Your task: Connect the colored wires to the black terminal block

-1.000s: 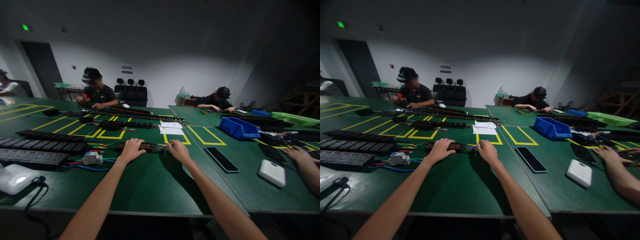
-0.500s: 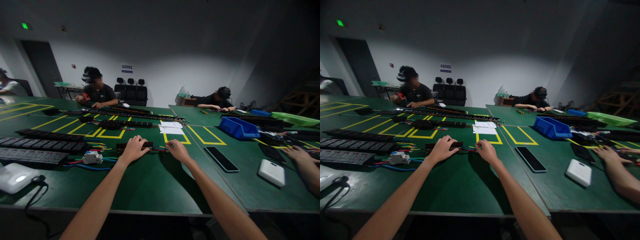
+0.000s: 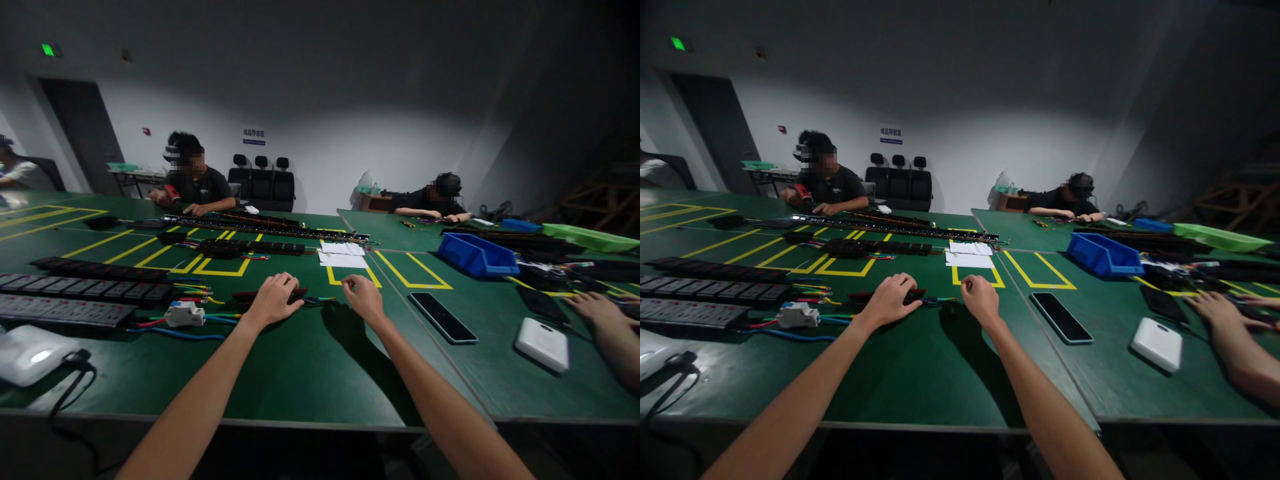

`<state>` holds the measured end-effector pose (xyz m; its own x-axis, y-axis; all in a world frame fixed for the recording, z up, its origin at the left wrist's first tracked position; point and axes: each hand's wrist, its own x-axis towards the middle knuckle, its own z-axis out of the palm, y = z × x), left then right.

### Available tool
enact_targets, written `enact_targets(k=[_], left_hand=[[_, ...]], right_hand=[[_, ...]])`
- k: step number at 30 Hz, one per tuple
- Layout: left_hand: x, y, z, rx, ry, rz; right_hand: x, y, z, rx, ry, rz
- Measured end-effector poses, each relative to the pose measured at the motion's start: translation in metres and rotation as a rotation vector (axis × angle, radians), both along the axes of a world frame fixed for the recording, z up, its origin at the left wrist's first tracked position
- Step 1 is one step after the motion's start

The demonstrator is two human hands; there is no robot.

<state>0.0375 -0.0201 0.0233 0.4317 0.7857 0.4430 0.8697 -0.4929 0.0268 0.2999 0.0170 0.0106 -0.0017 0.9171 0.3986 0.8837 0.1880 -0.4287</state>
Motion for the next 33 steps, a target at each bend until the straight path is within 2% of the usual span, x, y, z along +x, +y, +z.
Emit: enact_targets(k=[8, 13, 18, 22, 33], left_hand=[[0.000, -0.003, 0.005, -0.103, 0.020, -0.079], [-0.005, 0.000, 0.002, -0.159, 0.050, -0.012], [-0.006, 0.001, 0.001, -0.167, 0.052, -0.039], [-0.007, 0.003, 0.002, -0.145, 0.025, -0.076], [-0.005, 0.002, -0.001, -0.152, 0.011, -0.089]], right_hand=[[0.002, -0.002, 0.004, -0.023, -0.024, -0.010], [0.005, 0.001, -0.002, -0.168, -0.109, 0.036], [0.005, 0.006, -0.010, -0.282, -0.175, 0.131], [0.002, 0.006, -0.010, -0.294, -0.128, 0.165], [0.002, 0.013, -0.012, -0.351, -0.015, 0.131]])
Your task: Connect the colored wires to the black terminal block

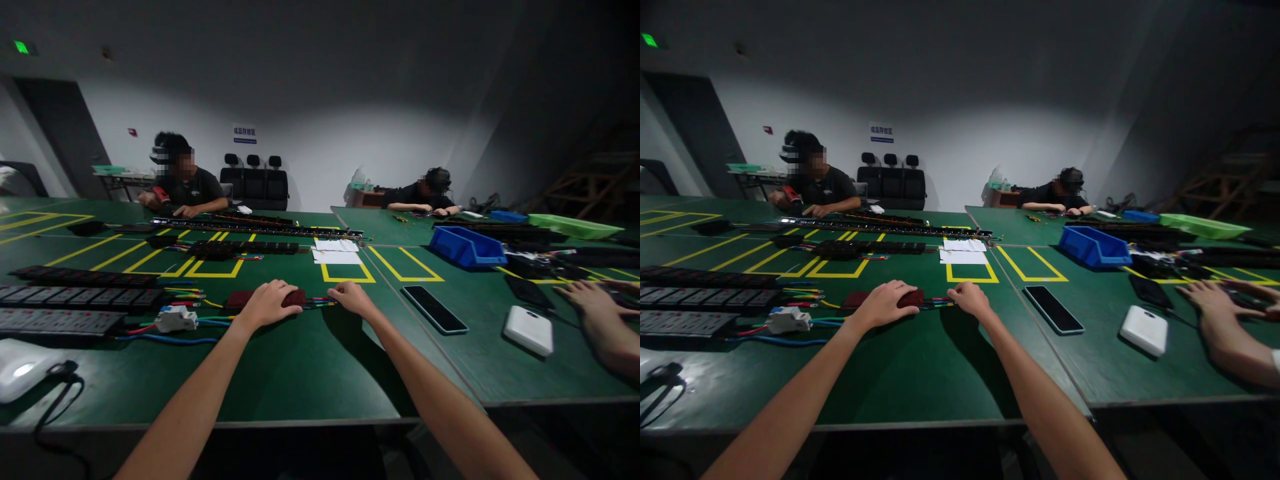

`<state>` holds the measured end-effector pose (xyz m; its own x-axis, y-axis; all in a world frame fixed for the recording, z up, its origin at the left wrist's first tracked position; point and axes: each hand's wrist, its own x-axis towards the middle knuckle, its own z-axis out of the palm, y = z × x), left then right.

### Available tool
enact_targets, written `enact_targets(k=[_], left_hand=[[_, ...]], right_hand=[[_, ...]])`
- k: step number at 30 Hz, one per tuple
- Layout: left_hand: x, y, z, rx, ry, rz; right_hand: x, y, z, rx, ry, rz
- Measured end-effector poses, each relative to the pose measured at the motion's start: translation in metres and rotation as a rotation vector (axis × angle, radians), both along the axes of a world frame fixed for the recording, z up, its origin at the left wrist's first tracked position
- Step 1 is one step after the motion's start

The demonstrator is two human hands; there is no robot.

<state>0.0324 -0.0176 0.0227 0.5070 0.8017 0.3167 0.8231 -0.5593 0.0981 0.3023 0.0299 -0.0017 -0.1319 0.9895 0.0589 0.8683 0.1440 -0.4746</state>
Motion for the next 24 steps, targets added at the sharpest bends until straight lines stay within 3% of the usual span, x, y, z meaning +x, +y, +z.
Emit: enact_targets(k=[24], left_hand=[[0.002, 0.001, -0.001, 0.057, 0.024, 0.013]], right_hand=[[0.000, 0.016, -0.019, 0.049, 0.184, 0.041]])
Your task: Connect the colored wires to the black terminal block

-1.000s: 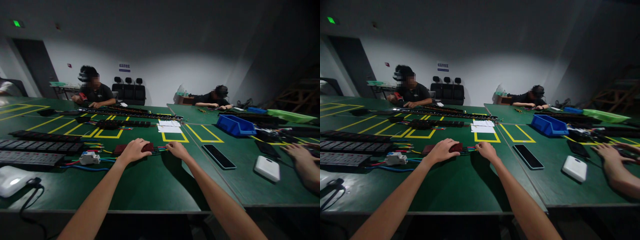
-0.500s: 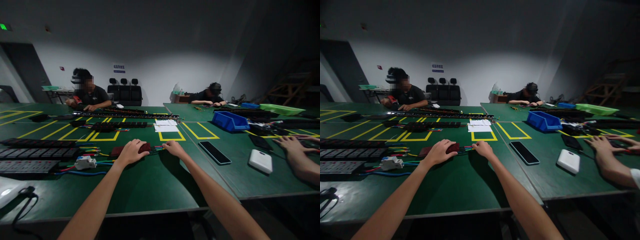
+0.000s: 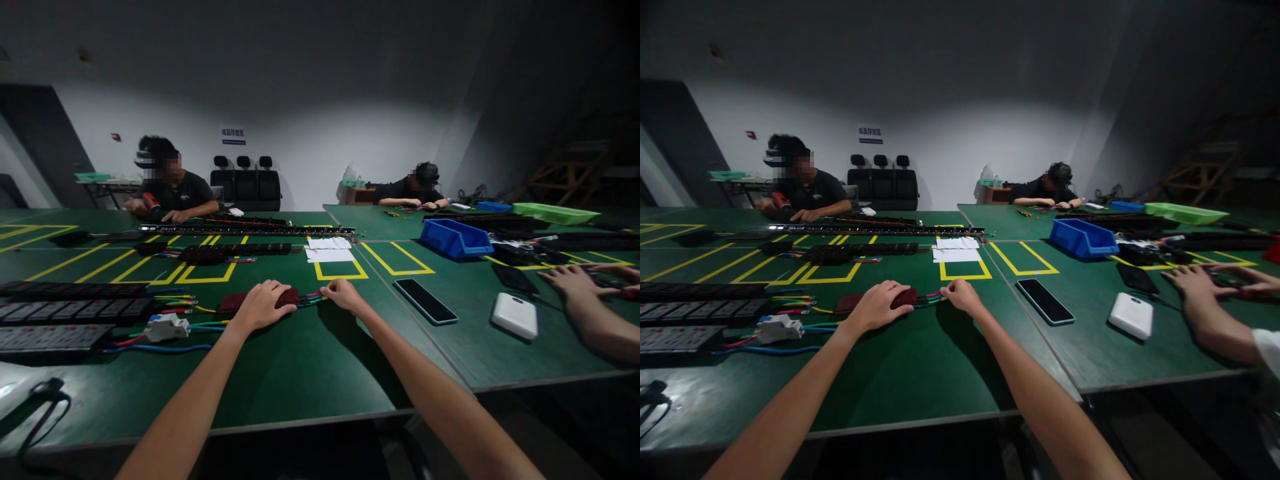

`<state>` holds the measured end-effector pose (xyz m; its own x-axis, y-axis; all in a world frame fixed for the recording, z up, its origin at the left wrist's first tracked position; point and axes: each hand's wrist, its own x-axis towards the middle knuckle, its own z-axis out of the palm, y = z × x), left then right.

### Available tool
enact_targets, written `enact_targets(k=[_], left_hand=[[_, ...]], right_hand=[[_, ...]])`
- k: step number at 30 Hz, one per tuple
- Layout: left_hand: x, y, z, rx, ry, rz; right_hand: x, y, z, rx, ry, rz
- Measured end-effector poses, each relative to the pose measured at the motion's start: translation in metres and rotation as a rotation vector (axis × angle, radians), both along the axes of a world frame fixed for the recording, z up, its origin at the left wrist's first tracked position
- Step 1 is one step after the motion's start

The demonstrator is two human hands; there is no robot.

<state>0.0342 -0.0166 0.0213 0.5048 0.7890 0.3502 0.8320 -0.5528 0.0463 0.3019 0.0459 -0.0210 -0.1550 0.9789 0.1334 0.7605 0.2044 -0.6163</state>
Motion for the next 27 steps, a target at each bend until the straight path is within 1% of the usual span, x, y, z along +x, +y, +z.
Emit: enact_targets(k=[5, 10, 12, 15, 20, 25, 27], left_hand=[[0.000, 0.001, -0.003, -0.001, 0.002, -0.001], [0.000, 0.002, -0.002, 0.001, 0.006, 0.001], [0.000, 0.002, 0.000, 0.018, -0.008, 0.011], [-0.001, 0.002, 0.002, 0.055, -0.032, 0.028], [-0.003, 0.003, 0.002, 0.071, -0.031, 0.058], [-0.003, 0.002, 0.001, 0.078, -0.029, 0.062], [-0.003, 0.002, 0.002, 0.082, -0.033, 0.059]], right_hand=[[-0.002, 0.000, -0.005, -0.010, -0.024, -0.053], [-0.001, 0.002, -0.006, 0.007, 0.026, -0.034], [0.002, 0.003, -0.005, 0.009, 0.087, -0.019], [0.007, 0.004, 0.000, 0.023, 0.163, -0.036], [0.013, 0.004, 0.007, -0.042, 0.164, -0.028], [0.013, 0.006, 0.001, -0.071, 0.263, -0.020], [0.012, 0.008, -0.003, -0.070, 0.249, -0.010]])
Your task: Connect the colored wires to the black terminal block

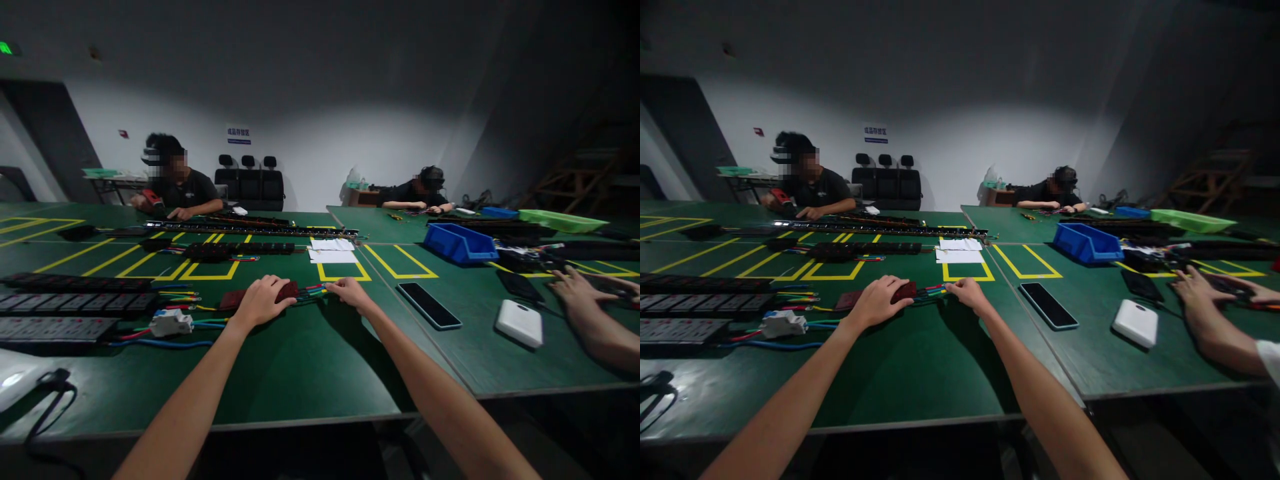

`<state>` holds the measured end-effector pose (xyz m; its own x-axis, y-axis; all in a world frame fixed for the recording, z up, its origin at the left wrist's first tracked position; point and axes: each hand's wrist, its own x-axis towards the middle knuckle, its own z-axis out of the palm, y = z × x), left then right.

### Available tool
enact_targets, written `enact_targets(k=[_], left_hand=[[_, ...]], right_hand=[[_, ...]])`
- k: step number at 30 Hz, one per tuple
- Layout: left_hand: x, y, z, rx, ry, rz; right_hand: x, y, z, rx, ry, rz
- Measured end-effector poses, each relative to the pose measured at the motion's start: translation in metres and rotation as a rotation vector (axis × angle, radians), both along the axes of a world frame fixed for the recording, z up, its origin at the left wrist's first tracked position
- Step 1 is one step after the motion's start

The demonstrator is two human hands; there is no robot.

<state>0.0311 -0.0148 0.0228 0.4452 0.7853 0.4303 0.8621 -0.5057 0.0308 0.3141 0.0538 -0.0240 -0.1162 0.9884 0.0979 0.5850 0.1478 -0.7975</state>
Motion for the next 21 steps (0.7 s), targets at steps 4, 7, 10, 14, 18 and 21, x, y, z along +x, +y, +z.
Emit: enact_targets(k=[4, 7, 10, 14, 18, 21], left_hand=[[0.000, -0.001, 0.000, 0.021, -0.016, -0.010], [0.001, -0.001, 0.000, 0.022, -0.017, -0.008], [0.002, -0.002, 0.000, 0.010, -0.002, -0.017], [0.002, -0.002, -0.001, 0.001, 0.007, -0.031], [0.002, -0.001, -0.001, 0.002, 0.003, -0.033], [0.002, -0.001, 0.001, 0.029, -0.034, -0.006]], right_hand=[[-0.001, 0.004, -0.004, 0.077, -0.041, 0.038], [-0.002, 0.004, -0.005, 0.129, 0.029, 0.013], [-0.004, 0.003, -0.005, 0.146, 0.084, 0.010], [-0.007, 0.001, -0.003, 0.149, 0.164, 0.022], [-0.008, -0.001, 0.000, 0.190, 0.168, 0.002], [-0.007, -0.004, 0.006, 0.169, 0.167, -0.029]])
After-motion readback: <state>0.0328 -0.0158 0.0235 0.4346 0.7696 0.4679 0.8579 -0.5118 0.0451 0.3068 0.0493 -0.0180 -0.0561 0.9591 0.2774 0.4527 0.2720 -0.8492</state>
